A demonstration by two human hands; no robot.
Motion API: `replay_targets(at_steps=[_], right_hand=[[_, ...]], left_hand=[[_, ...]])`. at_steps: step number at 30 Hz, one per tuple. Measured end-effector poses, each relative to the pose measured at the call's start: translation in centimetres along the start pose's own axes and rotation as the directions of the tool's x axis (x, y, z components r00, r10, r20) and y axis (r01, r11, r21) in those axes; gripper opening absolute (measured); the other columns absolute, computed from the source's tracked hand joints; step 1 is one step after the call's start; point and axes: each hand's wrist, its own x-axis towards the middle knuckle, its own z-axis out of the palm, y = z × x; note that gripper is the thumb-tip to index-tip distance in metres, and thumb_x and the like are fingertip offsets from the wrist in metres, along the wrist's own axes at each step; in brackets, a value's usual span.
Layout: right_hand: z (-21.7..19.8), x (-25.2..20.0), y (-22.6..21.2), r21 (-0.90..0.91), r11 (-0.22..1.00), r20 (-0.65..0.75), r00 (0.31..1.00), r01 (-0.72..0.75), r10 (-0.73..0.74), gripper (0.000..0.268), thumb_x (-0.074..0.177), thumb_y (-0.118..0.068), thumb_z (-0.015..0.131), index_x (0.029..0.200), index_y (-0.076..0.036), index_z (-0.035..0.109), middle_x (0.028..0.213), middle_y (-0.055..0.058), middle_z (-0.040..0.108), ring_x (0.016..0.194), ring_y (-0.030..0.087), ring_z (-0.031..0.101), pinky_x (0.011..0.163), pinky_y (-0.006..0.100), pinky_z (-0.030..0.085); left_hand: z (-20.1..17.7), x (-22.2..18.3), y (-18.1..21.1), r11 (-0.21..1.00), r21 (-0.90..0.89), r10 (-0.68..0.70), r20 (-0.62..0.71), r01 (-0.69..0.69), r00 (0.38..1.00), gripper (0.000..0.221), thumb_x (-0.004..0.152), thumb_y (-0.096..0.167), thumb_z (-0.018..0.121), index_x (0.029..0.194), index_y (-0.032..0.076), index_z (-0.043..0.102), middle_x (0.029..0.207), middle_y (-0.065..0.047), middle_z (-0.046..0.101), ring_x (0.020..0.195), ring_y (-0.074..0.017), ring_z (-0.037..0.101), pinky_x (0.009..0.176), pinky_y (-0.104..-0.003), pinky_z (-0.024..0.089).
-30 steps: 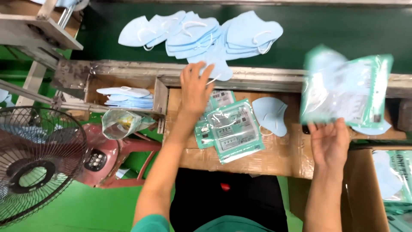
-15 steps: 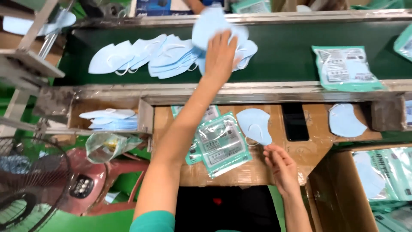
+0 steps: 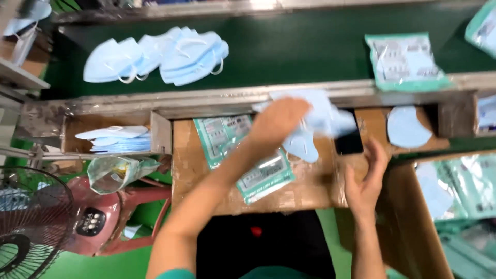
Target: Manually placing stacks of face masks into plastic packaging pouches on a production line.
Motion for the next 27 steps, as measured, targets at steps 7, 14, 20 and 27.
replay_targets(at_steps=[7,14,20,27], right_hand=[[-0.9,-5.3,8.7,-0.053,0.989,0.458,0.883,0.137,-0.098,0.053,0.094,-0.001,0.075,0.143,-0.014,0.058,0.132,0.011,0.069,0.118,0.023,0.067,0.106,0.035,0.055],[2.3,-5.8,6.8,-0.032,0.999,0.557,0.830,-0.032,0.044,0.109,0.076,-0.005,0.086,0.161,-0.002,0.018,0.136,0.018,0.062,0.123,0.029,0.064,0.105,0.038,0.051],[3.4,-7.0,6.8,0.111,0.991,0.505,0.863,-0.073,0.007,0.120,0.074,-0.006,0.088,0.164,-0.004,0.009,0.142,0.020,0.053,0.132,0.031,0.056,0.112,0.044,0.045],[2.3,-7.8,8.8,0.157,0.947,0.533,0.831,-0.281,0.158,0.128,0.074,-0.026,0.092,0.167,-0.005,0.005,0.142,0.016,0.056,0.133,0.027,0.059,0.112,0.042,0.051]], left_hand=[[-0.7,-9.0,8.9,0.859,-0.344,-0.319,0.217,0.378,0.923,0.062,0.092,0.012,0.071,0.148,0.005,0.044,0.148,-0.015,0.053,0.140,-0.0353,0.051,0.119,-0.046,0.042],[5.5,-18.0,8.2,0.673,-0.248,-0.572,0.423,0.697,0.702,0.122,0.075,0.023,0.093,0.165,0.006,0.012,0.164,-0.026,0.028,0.155,-0.0433,0.025,0.127,-0.056,0.021],[6.5,-17.3,8.8,0.577,-0.394,-0.616,0.364,0.715,0.698,0.120,0.070,0.032,0.093,0.161,0.006,0.020,0.161,-0.025,0.031,0.152,-0.0438,0.029,0.126,-0.056,0.023],[5.6,-16.6,9.4,0.721,-0.385,-0.554,0.180,0.576,0.813,0.114,0.065,0.035,0.094,0.154,0.004,0.031,0.145,-0.026,0.052,0.137,-0.0406,0.048,0.119,-0.052,0.035]])
